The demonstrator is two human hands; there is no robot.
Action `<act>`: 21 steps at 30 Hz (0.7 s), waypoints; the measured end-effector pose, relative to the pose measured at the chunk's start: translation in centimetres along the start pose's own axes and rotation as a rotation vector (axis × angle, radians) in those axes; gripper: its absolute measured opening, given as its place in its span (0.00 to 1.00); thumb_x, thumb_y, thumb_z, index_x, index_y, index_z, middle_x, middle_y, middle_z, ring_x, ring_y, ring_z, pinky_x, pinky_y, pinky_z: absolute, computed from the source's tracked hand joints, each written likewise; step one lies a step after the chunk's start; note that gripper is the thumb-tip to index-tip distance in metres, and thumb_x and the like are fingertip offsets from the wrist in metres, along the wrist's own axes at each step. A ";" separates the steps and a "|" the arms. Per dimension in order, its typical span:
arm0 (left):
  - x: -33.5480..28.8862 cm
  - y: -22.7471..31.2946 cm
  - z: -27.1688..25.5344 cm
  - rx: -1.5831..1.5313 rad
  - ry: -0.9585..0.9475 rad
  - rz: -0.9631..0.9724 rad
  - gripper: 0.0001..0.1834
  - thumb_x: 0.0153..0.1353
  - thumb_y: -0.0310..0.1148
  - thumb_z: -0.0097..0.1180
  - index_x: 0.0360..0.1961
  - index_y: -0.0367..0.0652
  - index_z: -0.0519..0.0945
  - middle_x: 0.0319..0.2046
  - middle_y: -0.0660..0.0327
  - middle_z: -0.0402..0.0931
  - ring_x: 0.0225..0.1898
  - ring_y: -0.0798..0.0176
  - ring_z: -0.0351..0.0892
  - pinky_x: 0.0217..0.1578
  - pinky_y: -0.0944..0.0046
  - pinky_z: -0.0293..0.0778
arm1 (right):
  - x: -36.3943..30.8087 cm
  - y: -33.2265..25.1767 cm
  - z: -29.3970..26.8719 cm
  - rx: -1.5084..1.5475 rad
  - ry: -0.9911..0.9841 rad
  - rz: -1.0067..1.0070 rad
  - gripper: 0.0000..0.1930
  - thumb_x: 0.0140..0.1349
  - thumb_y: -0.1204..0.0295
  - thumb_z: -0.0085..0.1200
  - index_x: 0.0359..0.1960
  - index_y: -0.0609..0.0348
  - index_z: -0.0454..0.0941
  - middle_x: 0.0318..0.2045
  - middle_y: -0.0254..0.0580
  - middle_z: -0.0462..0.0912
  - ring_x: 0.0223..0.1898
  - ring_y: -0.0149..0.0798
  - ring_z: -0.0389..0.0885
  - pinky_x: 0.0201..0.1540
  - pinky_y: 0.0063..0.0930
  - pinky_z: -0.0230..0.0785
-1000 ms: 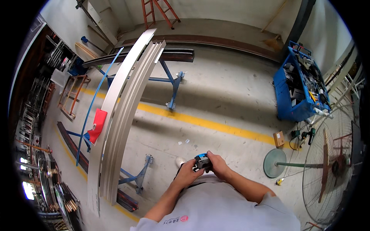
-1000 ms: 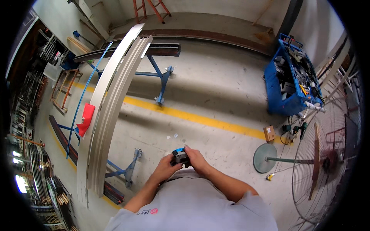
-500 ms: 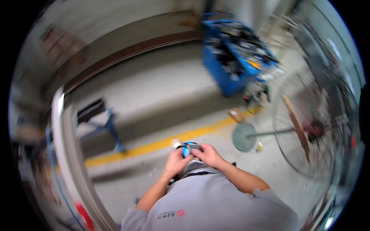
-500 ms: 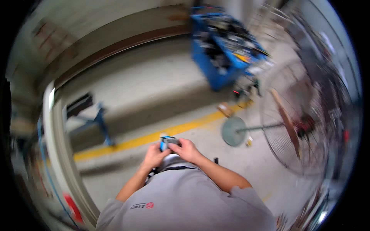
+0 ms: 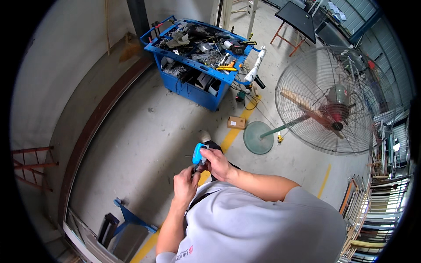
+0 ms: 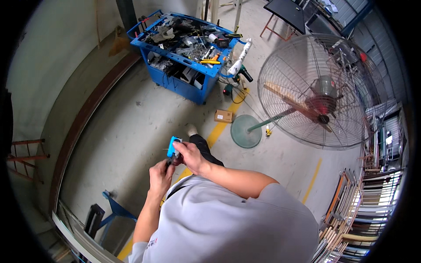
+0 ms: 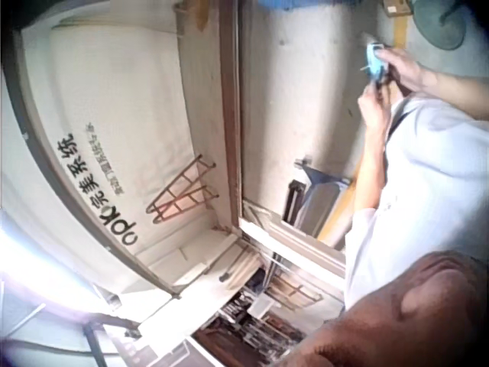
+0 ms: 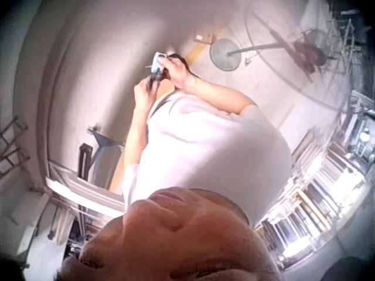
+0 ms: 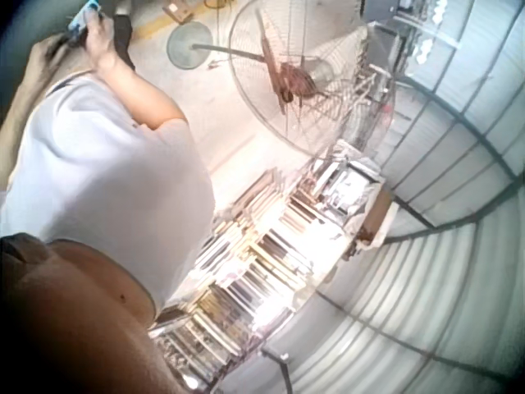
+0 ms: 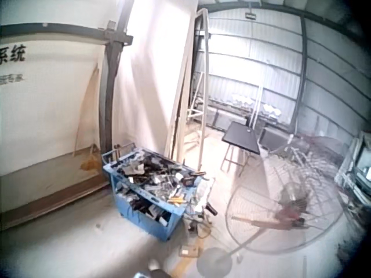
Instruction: The person uses a tape measure to take dimensions of various metal frame components and marking points with a pencil.
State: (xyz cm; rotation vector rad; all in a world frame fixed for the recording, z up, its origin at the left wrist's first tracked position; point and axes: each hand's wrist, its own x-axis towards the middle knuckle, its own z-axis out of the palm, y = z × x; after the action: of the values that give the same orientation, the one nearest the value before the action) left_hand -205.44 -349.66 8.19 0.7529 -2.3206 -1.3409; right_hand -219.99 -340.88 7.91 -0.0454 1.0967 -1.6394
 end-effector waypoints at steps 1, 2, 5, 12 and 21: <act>0.9 -1.2 -0.2 0.046 0.003 -0.003 0.06 0.62 0.26 0.59 0.30 0.35 0.79 0.23 0.46 0.75 0.24 0.42 0.78 0.28 0.51 0.74 | 2.3 -1.2 0.1 0.013 0.027 0.025 0.16 0.70 0.58 0.57 0.37 0.60 0.79 0.28 0.32 0.79 0.27 0.25 0.75 0.31 0.24 0.71; 1.9 -1.8 -0.4 0.055 0.014 -0.038 0.06 0.62 0.26 0.58 0.31 0.34 0.80 0.24 0.44 0.75 0.24 0.43 0.77 0.28 0.52 0.73 | 4.9 -2.6 -0.2 0.017 0.030 0.024 0.16 0.70 0.58 0.57 0.37 0.60 0.79 0.28 0.32 0.79 0.27 0.25 0.75 0.31 0.24 0.71; 5.0 -5.4 -1.2 -0.026 0.051 -0.227 0.07 0.64 0.24 0.56 0.30 0.30 0.76 0.22 0.48 0.72 0.23 0.55 0.71 0.27 0.57 0.68 | 14.2 -7.4 -1.3 -0.612 0.081 -0.194 0.15 0.61 0.59 0.67 0.35 0.59 0.79 0.29 0.32 0.81 0.27 0.28 0.78 0.31 0.28 0.73; -3.3 -18.6 -1.5 -0.104 0.461 -0.973 0.10 0.62 0.27 0.53 0.26 0.29 0.78 0.15 0.56 0.70 0.18 0.66 0.68 0.22 0.61 0.67 | 41.5 -17.9 -6.3 -1.181 0.340 -0.507 0.23 0.52 0.60 0.73 0.41 0.63 0.79 0.35 0.46 0.85 0.37 0.42 0.83 0.43 0.38 0.77; -15.5 -14.3 6.9 -0.011 0.596 -1.739 0.18 0.53 0.39 0.57 0.33 0.34 0.87 0.35 0.39 0.83 0.39 0.38 0.85 0.45 0.47 0.79 | 60.1 -30.4 -33.6 -2.189 0.288 -0.184 0.24 0.62 0.58 0.58 0.44 0.72 0.80 0.43 0.66 0.84 0.46 0.62 0.83 0.49 0.52 0.76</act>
State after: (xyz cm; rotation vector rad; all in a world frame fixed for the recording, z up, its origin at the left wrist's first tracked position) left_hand -193.06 -341.41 -8.29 2.8924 -0.8016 -1.1473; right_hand -284.28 -368.18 -20.14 -1.3125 2.5725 0.1665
